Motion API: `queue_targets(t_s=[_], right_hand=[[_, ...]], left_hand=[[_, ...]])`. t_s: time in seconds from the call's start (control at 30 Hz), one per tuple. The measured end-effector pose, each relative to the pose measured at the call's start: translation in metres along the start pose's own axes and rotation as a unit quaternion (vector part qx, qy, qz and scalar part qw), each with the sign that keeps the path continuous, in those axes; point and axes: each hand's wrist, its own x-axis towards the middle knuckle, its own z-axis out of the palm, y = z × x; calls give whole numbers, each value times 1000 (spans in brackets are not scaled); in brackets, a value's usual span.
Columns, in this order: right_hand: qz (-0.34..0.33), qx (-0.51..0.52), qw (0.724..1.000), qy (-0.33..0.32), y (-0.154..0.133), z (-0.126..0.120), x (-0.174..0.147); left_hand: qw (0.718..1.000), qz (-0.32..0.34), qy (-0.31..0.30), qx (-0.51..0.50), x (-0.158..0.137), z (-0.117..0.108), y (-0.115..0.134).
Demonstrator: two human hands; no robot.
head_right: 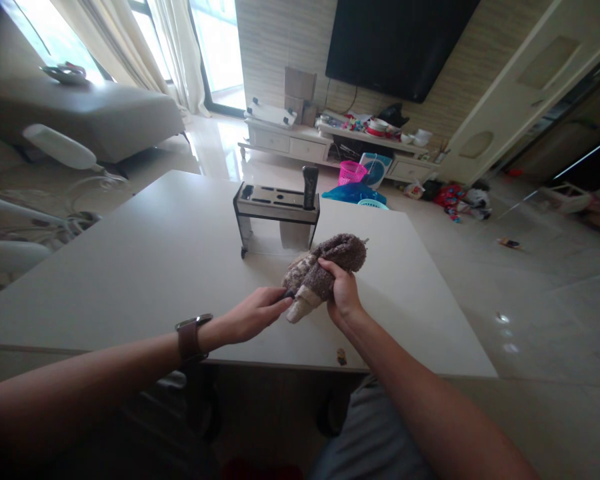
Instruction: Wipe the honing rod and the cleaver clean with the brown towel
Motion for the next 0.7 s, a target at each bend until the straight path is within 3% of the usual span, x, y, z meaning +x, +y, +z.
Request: queue_targets(t_s=[0.2,0.3,0.5,0.7], right_hand=[[8,6,1000,6,0,2,-1],[14,27,1000,2,-8,2,1],[-38,56,997,-47,-35,-11,15],[-1,-5,994,-109,-19,-13,10]], left_hand=[[1000,-10,2,-29,-1,0,1],[992,-35,-24,-123,-1,1,-1],[942,-55,-95,-318,0,1,-4],[943,-46,-67,-322,3,1,-6]])
